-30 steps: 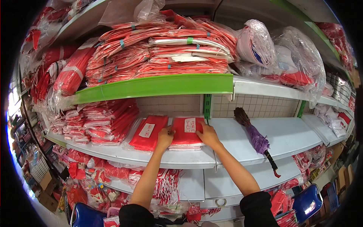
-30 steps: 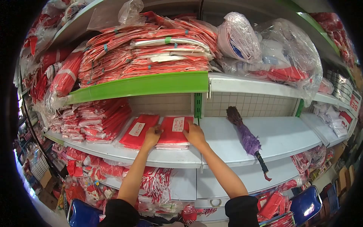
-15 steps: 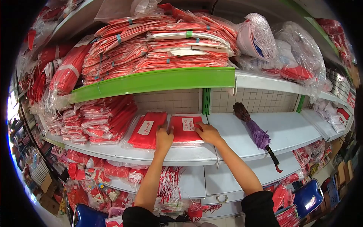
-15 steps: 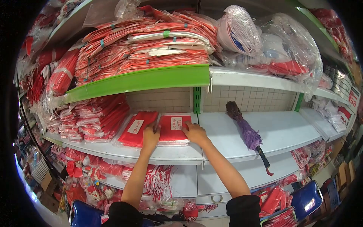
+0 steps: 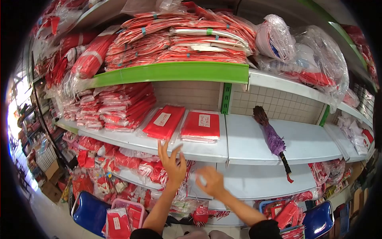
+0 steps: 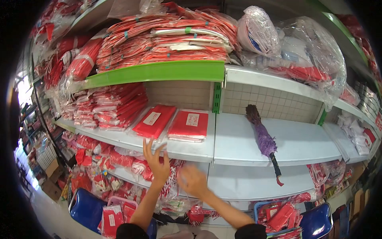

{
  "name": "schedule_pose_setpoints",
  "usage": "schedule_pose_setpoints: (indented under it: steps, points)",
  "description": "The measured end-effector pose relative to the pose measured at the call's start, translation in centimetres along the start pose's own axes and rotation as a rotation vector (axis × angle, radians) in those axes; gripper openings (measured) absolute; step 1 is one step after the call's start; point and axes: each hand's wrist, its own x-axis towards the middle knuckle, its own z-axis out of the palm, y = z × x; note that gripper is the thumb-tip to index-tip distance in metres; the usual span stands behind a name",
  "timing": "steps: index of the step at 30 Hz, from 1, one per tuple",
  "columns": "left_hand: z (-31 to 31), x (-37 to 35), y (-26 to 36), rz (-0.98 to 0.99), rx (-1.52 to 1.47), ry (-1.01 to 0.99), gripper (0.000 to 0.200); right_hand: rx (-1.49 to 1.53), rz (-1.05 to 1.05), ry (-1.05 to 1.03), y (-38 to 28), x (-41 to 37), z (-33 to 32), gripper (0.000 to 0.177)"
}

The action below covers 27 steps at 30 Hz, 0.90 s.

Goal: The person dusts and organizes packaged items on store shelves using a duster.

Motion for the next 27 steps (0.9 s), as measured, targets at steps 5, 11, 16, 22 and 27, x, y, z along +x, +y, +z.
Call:
schedule_pose_setpoints:
  steps: [5,11,16,22,27]
  points:
    - [-4.3,-15.7,-3.0,-0.187,0.162,-0.096,0.024,0.286,0.281,-0.490,-1.3,-19.1,3.8,0.018]
    - [-18.4,-43.6,-4.3,-0.768,0.508,-0.442,0.024,0.177,0.615,-1.265,2.8,-53.1,0.9,0.034]
    - [-36.9,-66.2,2.3,-1.849,0.978,-0.805,0.030,0.120,0.902,-1.705,1.1,-60.1,-2.7,0.036]
    - [-47.2,-70.1,12.7,-2.203,0.010,0.579,0.051,0.097,0.921,-1.857,2.0,-60.5,1.3,0.038]
    - [-47.0,-69.7,6.1,-2.030,0.838,-0.251,0.034,0.076,0.455,-1.962,6.3,-63.6,9.4,0.039]
